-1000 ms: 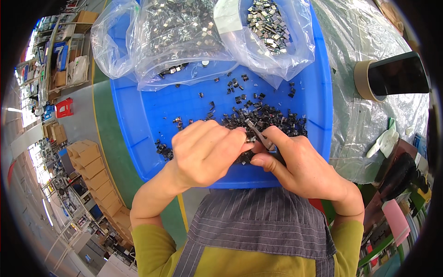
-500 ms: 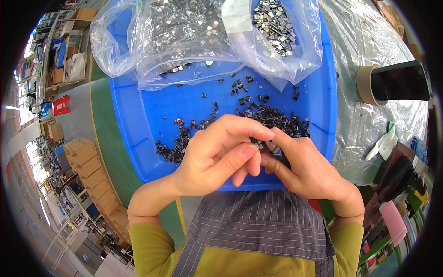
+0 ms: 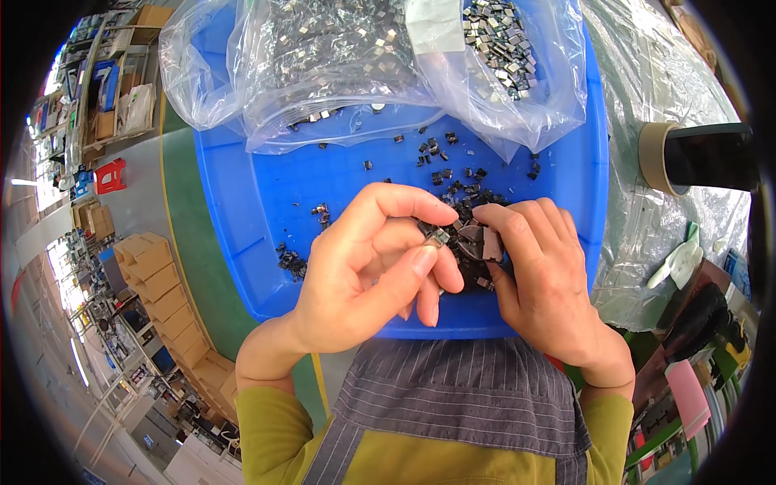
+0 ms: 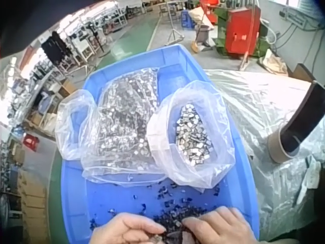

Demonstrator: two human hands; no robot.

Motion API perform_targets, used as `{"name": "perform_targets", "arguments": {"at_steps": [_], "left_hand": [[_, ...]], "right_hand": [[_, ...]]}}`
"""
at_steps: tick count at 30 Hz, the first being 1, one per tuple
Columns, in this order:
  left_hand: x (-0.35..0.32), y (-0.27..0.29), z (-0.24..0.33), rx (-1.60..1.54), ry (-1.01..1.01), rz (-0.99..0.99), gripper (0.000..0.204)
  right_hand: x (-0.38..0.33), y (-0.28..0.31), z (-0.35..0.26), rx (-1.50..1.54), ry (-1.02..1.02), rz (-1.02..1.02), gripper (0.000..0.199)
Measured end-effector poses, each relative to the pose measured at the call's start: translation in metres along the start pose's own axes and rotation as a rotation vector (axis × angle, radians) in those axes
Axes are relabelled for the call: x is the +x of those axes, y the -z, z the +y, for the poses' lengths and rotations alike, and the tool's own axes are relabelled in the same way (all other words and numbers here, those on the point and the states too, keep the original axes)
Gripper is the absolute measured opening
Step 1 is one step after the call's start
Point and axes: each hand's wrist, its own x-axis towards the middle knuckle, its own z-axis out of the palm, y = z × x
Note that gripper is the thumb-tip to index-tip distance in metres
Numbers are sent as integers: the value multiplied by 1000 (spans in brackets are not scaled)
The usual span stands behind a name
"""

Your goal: Trimming small black electronic components using a pair of pliers over a blue sorting tray.

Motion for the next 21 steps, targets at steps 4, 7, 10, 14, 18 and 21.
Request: {"name": "perform_targets", "arguments": {"at_steps": [4,7,10,14,18,21], "left_hand": [[1,7,1,-87,95,-70,26],[3,11,-1,-249,153,-105,26],[9,17,-7,-481,212,-221,28],[10,8,-10,-695,267,-204,28],[10,3,-10,-703,250,-176,28],[10,7,-11,-653,237,-203,27]], "right_hand": [[-1,-1,0,-34,-2,11,50],[-1,1,-2,-65,0,18,52],[-1,1,-3,-69,-6,17,57],[-3,0,-2,-102,1,52,59],[-2,-3,-1,-137,17,102,59],[-3,-4,-1,-151,19,99,59]]}}
